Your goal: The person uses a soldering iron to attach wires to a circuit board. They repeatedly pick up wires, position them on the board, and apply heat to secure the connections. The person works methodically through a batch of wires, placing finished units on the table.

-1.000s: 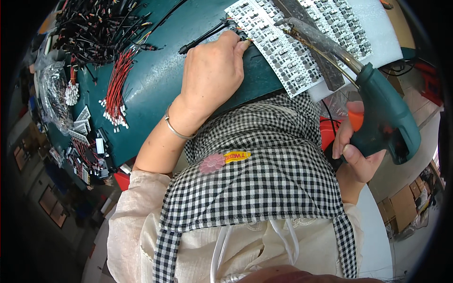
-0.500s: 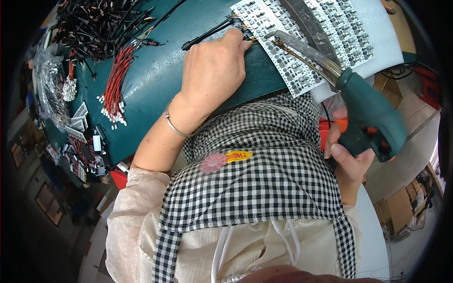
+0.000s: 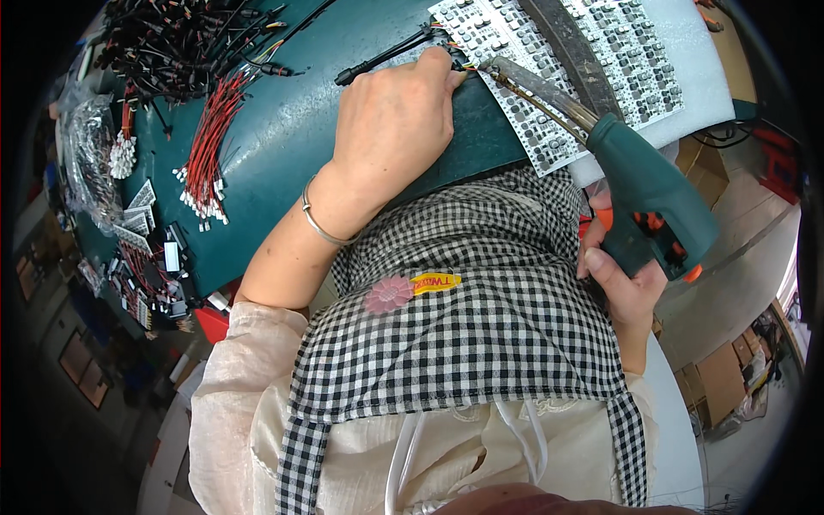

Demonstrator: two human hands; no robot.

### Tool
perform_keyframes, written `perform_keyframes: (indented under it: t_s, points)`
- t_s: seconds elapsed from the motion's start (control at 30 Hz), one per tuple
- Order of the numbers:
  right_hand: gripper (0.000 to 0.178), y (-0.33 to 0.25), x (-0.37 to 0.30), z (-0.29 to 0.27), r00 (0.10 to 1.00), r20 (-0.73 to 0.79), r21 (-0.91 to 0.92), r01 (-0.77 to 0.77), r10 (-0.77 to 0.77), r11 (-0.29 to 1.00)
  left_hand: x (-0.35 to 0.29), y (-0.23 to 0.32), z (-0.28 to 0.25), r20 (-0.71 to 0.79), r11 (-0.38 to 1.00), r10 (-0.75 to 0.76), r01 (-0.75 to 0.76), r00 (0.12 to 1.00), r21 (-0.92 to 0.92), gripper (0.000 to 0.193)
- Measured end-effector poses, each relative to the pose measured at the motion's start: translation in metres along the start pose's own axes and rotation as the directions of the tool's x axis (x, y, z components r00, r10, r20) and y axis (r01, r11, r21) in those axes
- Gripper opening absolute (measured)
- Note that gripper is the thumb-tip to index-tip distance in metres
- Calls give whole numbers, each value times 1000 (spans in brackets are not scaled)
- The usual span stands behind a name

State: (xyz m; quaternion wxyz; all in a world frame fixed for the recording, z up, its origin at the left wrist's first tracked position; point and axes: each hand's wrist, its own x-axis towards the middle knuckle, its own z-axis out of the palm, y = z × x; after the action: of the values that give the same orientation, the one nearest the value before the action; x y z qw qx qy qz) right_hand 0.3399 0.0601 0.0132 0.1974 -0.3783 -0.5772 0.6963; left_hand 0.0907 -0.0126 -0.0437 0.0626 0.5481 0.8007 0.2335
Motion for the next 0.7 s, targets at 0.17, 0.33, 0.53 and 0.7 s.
perform_keyframes:
  t_s: [0.17,0.33,0.53,0.7]
  points:
    - [47,3,-4,-4,998,-22,-46,-61,60,997,0,0,0,0,1000,8,-8,1000,4,14]
    - [47,4,-1,-2,1000,9,-59,-11,12,998,0,2,-1,1,1000,19,-19,1000,17,14]
    - [60,-6,7,4,993,-99,71,64,-56,995,0,1,-3,-1,999,43,-43,999,32,14]
    - [68,-5,7,-5,996,-66,161,74,-64,984,0,0,-2,-12,999,51,-50,999,20,14]
